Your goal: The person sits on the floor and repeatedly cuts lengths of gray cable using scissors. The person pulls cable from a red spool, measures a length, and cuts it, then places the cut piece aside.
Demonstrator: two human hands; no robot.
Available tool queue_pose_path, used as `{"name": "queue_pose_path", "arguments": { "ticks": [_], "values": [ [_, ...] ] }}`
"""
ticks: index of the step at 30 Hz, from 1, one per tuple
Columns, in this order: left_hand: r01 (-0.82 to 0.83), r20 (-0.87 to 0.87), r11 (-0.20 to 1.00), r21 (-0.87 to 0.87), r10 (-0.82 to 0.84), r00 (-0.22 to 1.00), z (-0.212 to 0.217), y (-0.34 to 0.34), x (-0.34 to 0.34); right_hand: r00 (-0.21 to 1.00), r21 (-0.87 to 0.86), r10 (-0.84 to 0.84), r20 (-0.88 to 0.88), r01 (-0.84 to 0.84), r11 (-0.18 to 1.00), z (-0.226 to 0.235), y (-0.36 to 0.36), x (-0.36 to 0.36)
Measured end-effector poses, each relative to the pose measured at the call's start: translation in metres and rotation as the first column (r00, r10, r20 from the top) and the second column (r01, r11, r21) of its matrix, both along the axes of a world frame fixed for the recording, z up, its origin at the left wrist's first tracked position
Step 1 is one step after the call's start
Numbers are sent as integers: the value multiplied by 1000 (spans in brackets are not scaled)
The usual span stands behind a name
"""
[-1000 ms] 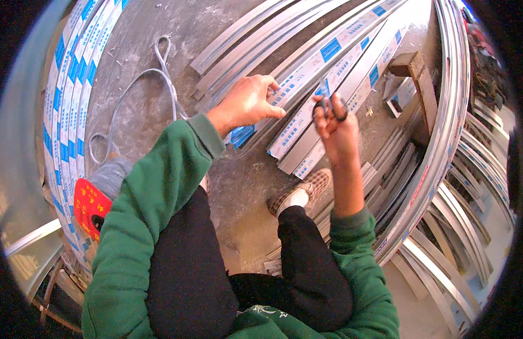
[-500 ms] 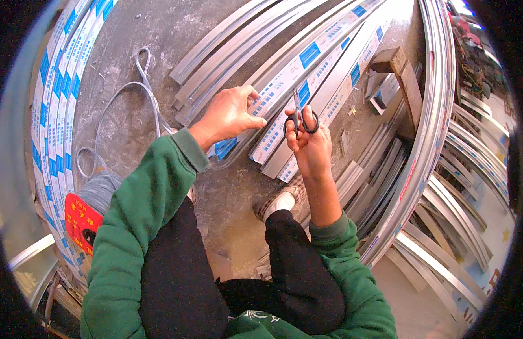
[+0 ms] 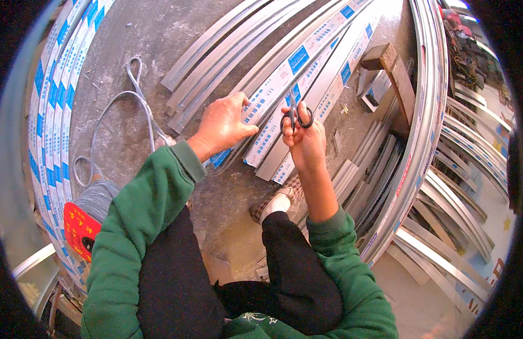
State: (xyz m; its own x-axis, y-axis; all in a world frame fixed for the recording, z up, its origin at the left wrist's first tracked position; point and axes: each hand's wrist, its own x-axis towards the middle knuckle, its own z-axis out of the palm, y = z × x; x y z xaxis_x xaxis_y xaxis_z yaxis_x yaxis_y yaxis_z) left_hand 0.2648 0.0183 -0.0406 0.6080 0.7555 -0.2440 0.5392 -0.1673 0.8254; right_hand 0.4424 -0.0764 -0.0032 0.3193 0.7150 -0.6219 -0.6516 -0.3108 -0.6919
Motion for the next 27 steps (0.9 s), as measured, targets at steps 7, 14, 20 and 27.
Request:
{"name": "queue_pose_path", "arguments": {
  "ticks": [7, 14, 20, 27],
  "values": [
    [-12, -10, 1000, 14, 12, 1000, 1, -3, 1, 999, -47, 33, 0, -33, 998, 7, -10, -15],
    [-8, -47, 998, 61, 11, 999, -4, -8, 4, 996, -38, -57, -64, 54, 998, 3, -7, -19],
    [-6, -40, 995, 99, 10, 999, -4, -9, 6, 996, -45, -35, 81, 39, 998, -3, -7, -21],
    [18, -43, 996, 87, -14, 999, 3, -3, 7, 933, 18, -56, 356, 52, 998, -18, 23, 10]
  ]
}}
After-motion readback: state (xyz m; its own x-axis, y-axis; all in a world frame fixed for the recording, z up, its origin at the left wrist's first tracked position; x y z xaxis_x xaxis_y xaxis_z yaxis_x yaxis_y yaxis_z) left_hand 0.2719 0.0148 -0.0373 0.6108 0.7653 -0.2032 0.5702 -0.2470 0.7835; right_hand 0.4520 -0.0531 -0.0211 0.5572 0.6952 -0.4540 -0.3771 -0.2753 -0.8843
